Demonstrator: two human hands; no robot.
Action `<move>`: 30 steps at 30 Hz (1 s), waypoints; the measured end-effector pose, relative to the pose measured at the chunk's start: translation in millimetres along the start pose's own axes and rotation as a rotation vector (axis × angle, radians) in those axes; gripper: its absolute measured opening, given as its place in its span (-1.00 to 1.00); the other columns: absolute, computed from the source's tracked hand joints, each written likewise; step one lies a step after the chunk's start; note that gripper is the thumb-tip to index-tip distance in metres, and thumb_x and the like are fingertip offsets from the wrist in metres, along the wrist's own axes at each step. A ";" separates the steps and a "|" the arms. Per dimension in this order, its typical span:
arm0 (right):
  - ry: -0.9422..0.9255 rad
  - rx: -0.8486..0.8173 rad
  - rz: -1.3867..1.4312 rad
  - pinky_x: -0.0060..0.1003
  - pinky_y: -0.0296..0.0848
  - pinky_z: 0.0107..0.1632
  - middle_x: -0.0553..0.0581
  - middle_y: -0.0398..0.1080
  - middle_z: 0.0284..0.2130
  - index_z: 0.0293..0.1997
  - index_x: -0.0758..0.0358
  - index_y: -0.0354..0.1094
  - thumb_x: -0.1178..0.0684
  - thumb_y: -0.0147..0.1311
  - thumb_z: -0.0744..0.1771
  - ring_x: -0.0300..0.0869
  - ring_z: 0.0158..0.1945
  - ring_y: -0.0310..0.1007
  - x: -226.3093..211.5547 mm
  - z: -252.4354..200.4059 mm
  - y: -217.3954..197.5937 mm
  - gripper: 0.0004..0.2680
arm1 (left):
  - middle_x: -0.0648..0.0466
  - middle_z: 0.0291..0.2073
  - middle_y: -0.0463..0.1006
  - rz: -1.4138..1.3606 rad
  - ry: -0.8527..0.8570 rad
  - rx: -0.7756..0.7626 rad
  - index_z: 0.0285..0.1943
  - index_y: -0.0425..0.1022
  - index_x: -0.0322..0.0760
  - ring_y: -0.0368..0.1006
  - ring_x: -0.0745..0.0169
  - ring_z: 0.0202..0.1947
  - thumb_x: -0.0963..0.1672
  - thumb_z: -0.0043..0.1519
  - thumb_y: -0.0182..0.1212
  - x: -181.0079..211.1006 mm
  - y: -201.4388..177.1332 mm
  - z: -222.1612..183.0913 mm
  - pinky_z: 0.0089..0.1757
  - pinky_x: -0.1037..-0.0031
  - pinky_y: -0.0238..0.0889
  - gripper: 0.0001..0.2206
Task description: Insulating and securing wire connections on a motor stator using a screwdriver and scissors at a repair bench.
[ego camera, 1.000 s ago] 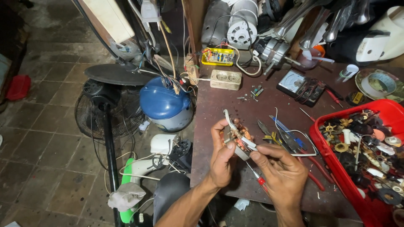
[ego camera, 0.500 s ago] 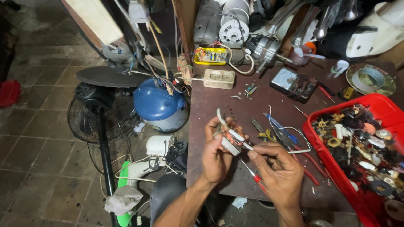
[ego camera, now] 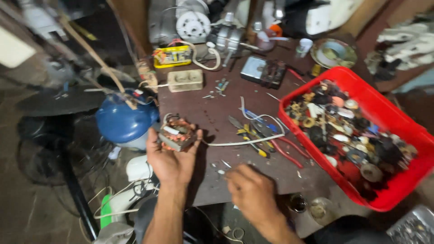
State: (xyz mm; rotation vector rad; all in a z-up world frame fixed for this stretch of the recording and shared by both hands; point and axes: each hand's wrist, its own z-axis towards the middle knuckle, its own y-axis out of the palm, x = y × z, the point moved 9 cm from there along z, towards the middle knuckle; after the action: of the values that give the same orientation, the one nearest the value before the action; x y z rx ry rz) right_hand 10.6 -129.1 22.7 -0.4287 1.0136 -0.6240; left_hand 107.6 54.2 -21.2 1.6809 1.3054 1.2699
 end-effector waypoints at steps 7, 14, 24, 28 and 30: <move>-0.041 0.019 -0.140 -0.11 0.47 -0.24 0.03 0.43 -0.15 -0.15 0.14 0.47 0.13 0.07 0.31 -0.04 -0.23 0.52 -30.3 -7.4 -38.9 -0.90 | -0.16 -0.22 0.54 0.088 0.020 0.083 -0.07 0.49 -0.34 0.46 -0.11 -0.19 0.12 0.18 0.02 -3.9 16.6 -13.2 -0.07 0.06 0.32 -0.52; 0.423 1.011 -0.222 -0.38 0.30 -0.27 0.28 0.24 -0.10 0.20 0.45 0.10 0.07 0.15 0.43 -0.15 -0.17 0.30 76.1 -101.4 -247.8 -0.68 | -0.16 -0.26 0.53 0.097 0.138 0.178 -0.16 0.48 -0.32 0.45 -0.11 -0.23 0.08 -0.04 0.11 7.9 26.1 -20.5 -0.15 0.13 0.33 -0.55; 1.305 0.475 0.449 -0.18 0.49 -0.22 0.04 0.31 0.26 0.35 -0.01 0.15 -0.19 0.08 0.21 -0.09 0.03 0.50 188.1 -111.9 -238.4 -0.47 | -0.06 -0.29 0.54 0.103 0.194 0.124 -0.27 0.50 -0.32 0.45 0.02 -0.24 0.06 -0.21 0.22 1.1 35.7 -26.2 -0.14 0.23 0.31 -0.55; 1.247 0.589 0.589 -0.30 0.43 -0.42 0.16 0.47 -0.02 0.30 0.18 0.15 0.03 0.10 0.25 -0.12 -0.41 0.44 207.3 -130.3 -229.1 -0.54 | -0.07 -0.26 0.55 0.115 0.225 0.137 -0.20 0.51 -0.34 0.47 0.01 -0.21 0.06 -0.27 0.24 -2.9 36.4 -27.4 -0.16 0.23 0.34 -0.47; 1.169 0.630 0.630 -0.28 0.45 -0.46 0.12 0.43 -0.03 0.24 0.23 0.22 0.10 0.07 0.26 -0.14 -0.31 0.45 213.7 -138.0 -227.7 -0.61 | -0.07 -0.27 0.54 0.137 0.255 0.150 -0.18 0.52 -0.35 0.47 0.03 -0.23 0.06 -0.29 0.24 -2.2 34.2 -28.2 -0.19 0.24 0.34 -0.44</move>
State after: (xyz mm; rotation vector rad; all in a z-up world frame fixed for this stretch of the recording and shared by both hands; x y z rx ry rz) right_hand -93.3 -447.3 -44.2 0.9113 1.8374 -0.5530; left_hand 91.9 40.3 17.9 1.7818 1.4867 1.5410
